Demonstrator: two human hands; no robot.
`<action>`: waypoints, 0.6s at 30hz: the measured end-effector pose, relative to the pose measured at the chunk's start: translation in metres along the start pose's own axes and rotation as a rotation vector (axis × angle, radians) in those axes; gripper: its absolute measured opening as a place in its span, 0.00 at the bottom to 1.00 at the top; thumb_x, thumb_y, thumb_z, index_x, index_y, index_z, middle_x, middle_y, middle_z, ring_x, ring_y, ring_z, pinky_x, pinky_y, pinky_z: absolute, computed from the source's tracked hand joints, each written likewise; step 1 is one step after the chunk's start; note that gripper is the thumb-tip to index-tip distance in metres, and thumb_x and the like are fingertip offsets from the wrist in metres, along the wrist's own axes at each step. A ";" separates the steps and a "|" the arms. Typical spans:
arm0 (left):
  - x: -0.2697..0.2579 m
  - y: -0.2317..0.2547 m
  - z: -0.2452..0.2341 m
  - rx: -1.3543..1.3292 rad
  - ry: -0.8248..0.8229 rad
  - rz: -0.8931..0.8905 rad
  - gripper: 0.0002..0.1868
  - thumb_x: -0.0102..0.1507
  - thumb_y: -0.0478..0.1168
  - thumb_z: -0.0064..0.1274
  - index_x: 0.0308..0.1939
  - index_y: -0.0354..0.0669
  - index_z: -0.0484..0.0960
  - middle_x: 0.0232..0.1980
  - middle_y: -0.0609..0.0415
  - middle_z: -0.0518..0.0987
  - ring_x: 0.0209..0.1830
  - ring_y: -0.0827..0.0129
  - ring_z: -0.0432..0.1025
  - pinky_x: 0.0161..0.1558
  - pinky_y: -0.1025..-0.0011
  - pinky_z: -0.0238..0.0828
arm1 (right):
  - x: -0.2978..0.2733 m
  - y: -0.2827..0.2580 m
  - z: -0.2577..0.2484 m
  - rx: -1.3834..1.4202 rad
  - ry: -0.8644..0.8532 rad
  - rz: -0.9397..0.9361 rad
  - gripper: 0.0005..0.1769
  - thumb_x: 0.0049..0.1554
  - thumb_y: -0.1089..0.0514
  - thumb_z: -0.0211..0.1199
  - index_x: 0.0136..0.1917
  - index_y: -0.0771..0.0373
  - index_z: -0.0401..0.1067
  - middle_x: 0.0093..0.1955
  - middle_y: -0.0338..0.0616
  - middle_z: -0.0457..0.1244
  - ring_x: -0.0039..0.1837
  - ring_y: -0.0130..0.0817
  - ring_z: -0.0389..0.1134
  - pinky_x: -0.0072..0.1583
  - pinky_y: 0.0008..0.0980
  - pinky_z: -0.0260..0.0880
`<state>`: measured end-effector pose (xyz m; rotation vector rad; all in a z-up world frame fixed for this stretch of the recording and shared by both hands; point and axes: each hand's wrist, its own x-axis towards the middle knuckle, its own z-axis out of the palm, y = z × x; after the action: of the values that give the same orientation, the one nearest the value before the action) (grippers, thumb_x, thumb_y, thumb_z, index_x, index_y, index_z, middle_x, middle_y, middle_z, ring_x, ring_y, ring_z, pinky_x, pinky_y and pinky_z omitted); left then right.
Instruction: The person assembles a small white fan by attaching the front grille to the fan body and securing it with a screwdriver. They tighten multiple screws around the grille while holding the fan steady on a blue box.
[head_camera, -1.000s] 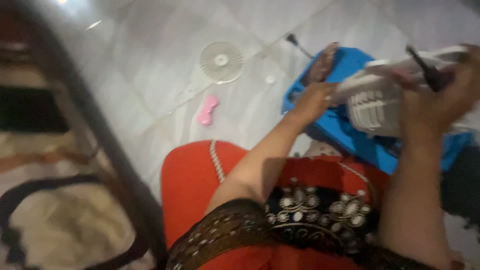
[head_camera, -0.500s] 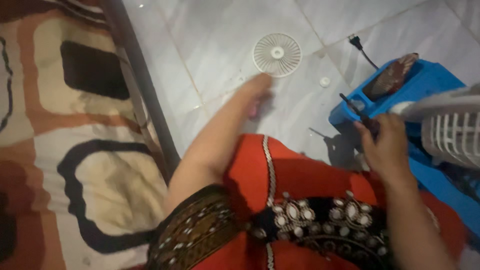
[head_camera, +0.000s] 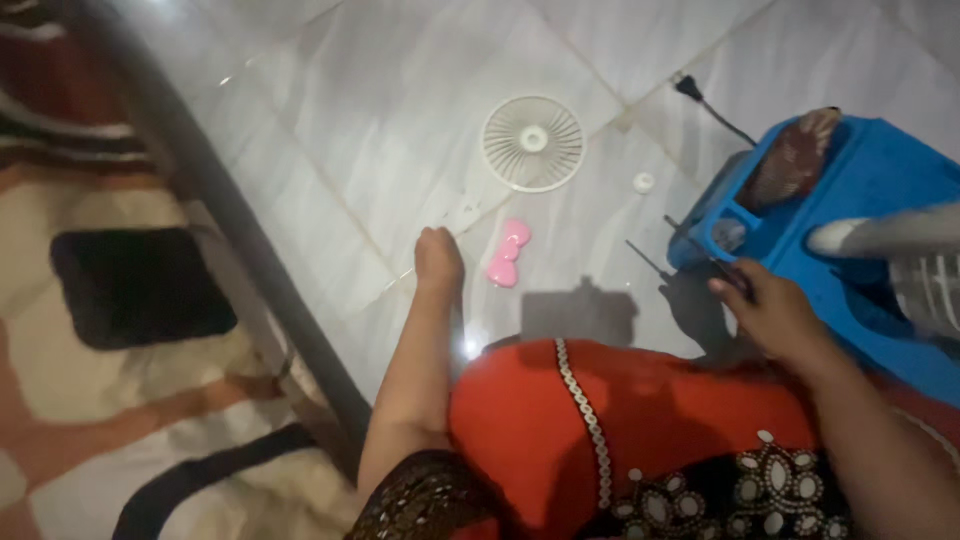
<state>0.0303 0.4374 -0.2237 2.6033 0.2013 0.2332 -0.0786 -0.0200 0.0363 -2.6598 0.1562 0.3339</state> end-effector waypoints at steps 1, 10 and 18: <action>0.002 -0.005 0.006 0.026 -0.005 0.044 0.05 0.63 0.30 0.51 0.32 0.34 0.80 0.40 0.30 0.77 0.42 0.36 0.74 0.46 0.47 0.72 | 0.003 0.000 0.000 0.007 -0.015 0.017 0.25 0.60 0.40 0.60 0.60 0.62 0.71 0.43 0.58 0.69 0.45 0.55 0.71 0.47 0.48 0.70; 0.024 0.096 -0.078 -0.340 -0.071 0.200 0.05 0.61 0.35 0.58 0.37 0.35 0.85 0.36 0.40 0.83 0.37 0.50 0.78 0.42 0.58 0.75 | -0.038 -0.016 -0.025 0.163 -0.014 -0.009 0.22 0.59 0.42 0.61 0.58 0.61 0.70 0.41 0.55 0.69 0.41 0.48 0.70 0.45 0.44 0.68; -0.016 0.334 -0.164 -0.871 -0.268 0.474 0.07 0.61 0.30 0.61 0.43 0.36 0.87 0.44 0.49 0.85 0.43 0.70 0.80 0.47 0.73 0.78 | -0.108 0.015 -0.061 0.417 0.155 -0.113 0.20 0.62 0.46 0.59 0.58 0.63 0.70 0.40 0.49 0.67 0.42 0.40 0.68 0.46 0.40 0.68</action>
<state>0.0143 0.2273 0.0835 1.7445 -0.5114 0.0947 -0.1722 -0.0550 0.1113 -2.2667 0.1086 0.0483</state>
